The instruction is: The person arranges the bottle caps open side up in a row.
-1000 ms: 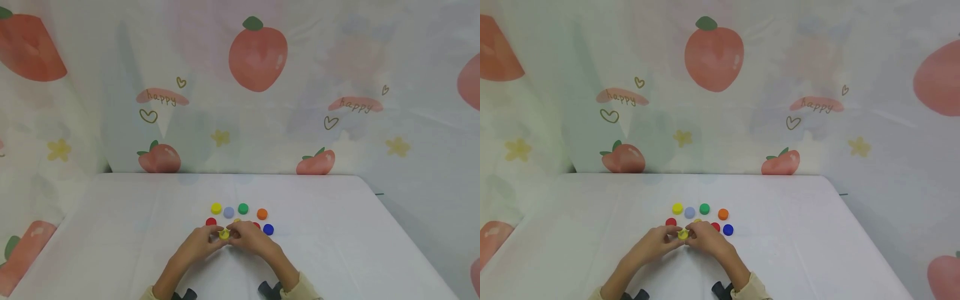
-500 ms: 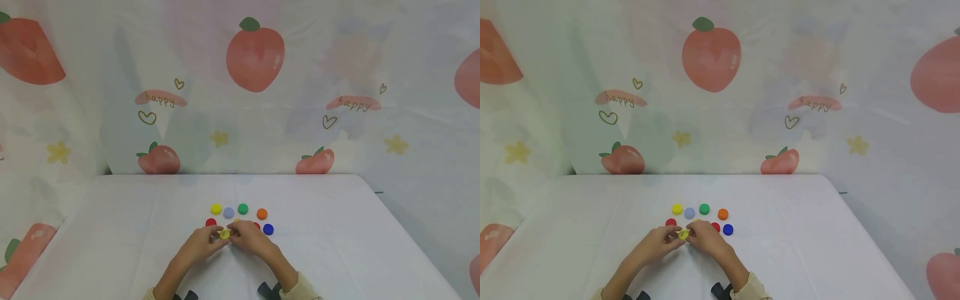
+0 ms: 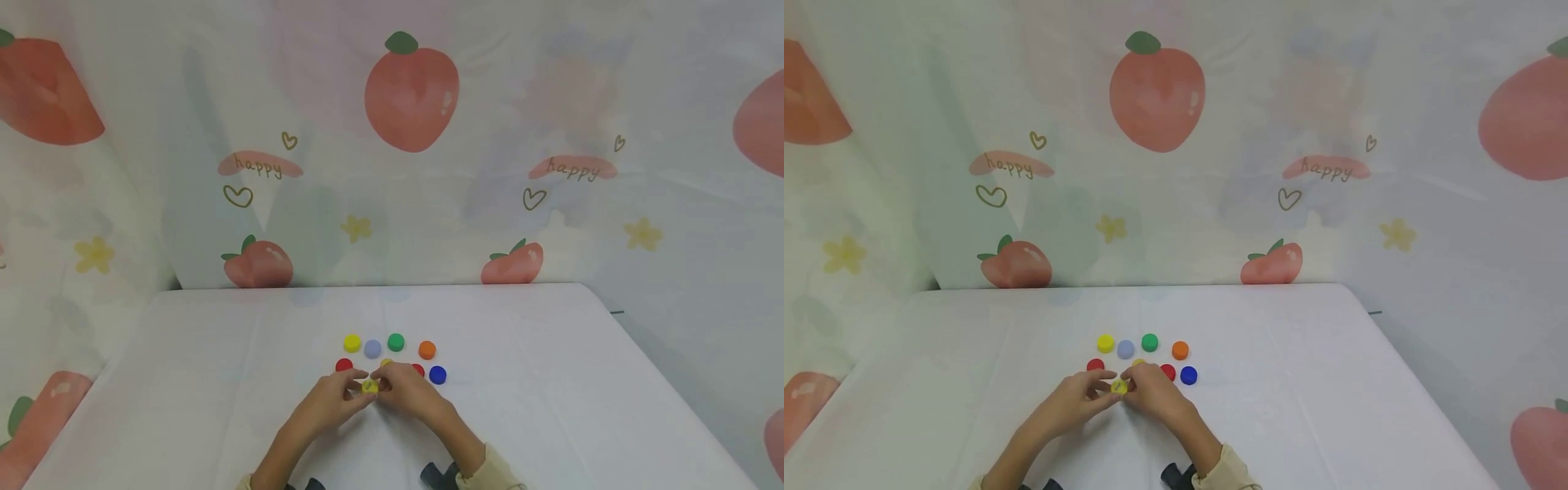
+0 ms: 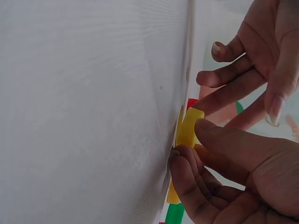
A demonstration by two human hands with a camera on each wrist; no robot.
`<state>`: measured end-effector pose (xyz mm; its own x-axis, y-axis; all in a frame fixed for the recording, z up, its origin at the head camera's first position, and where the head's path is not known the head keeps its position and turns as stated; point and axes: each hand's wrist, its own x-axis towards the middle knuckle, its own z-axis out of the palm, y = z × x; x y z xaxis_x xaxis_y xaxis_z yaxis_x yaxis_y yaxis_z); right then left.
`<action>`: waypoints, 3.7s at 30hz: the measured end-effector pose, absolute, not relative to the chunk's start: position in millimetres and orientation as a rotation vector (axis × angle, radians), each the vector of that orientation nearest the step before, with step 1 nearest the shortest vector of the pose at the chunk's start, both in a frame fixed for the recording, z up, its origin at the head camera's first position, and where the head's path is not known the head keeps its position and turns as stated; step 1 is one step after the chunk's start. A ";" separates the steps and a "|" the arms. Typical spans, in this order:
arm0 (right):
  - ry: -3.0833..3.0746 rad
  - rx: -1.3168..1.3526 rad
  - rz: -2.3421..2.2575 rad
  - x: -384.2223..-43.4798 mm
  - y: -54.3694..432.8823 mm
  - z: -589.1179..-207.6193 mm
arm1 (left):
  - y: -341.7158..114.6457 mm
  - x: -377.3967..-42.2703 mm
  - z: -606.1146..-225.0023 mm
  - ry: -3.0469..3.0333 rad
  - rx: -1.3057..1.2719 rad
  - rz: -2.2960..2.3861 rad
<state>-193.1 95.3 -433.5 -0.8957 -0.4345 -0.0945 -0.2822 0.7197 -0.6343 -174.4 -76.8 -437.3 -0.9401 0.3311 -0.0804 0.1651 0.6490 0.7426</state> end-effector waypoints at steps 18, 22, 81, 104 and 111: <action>2.655 -0.603 -0.933 -196.2 100.4 -438.0 | -77.3 -171.3 -432.4 2.549 0.462 1.207; 2.650 -0.598 -0.944 -196.8 101.8 -436.4 | -78.1 -171.2 -431.6 2.543 0.487 1.217; 2.500 -0.824 -1.229 -184.6 83.5 -410.3 | -118.9 -157.8 -429.1 2.686 0.468 1.580; 2.405 -0.922 -0.995 -175.4 53.2 -425.9 | -149.3 -136.8 -446.0 2.607 0.461 1.441; 2.400 -0.890 -0.888 -171.9 45.0 -424.7 | -153.8 -133.7 -446.9 2.604 0.484 1.357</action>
<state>-171.9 45.0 -424.7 -0.7018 -0.6928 -0.1659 -0.4180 0.5890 -0.6916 -133.7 -153.8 -446.9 -0.9337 0.3581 0.0029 0.2074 0.5343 0.8194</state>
